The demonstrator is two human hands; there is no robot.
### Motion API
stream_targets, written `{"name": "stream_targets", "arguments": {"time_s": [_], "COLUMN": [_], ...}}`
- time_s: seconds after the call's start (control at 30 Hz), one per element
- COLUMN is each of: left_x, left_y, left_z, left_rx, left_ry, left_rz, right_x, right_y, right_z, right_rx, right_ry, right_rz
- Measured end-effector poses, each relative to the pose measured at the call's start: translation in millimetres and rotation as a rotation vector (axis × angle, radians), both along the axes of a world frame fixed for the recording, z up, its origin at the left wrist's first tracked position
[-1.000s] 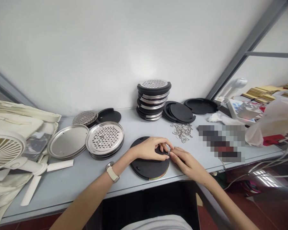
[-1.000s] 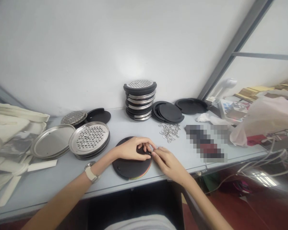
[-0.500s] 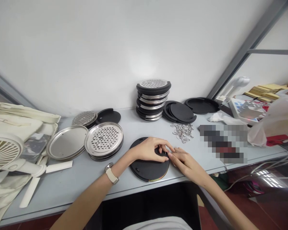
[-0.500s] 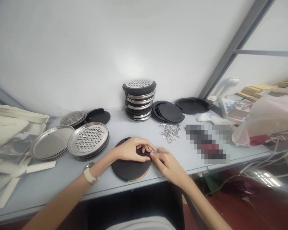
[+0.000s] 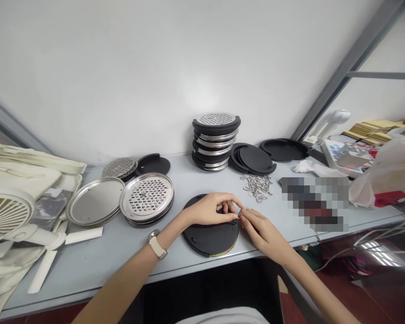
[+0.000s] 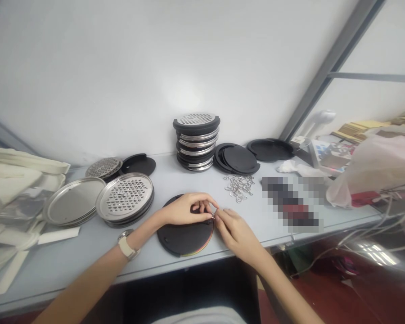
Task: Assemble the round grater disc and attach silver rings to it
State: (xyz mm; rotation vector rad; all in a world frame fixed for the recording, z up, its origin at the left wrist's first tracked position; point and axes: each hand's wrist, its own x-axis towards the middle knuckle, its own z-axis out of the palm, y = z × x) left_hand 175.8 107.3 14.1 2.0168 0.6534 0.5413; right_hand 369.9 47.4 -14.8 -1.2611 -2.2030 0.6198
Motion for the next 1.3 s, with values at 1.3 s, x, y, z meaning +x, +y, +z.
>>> {"name": "stream_targets", "arguments": {"time_s": [1.3], "left_x": [-4.0], "left_y": [4.6], "left_z": [-3.6], "left_rx": [-0.034], "left_ry": [-0.001], "left_rz": [-0.058], "right_x": [6.1], "right_y": [2.2], "right_z": [-2.1], "right_rx": [-0.049], "right_ry": [-0.056], "right_rz": [0.070]}}
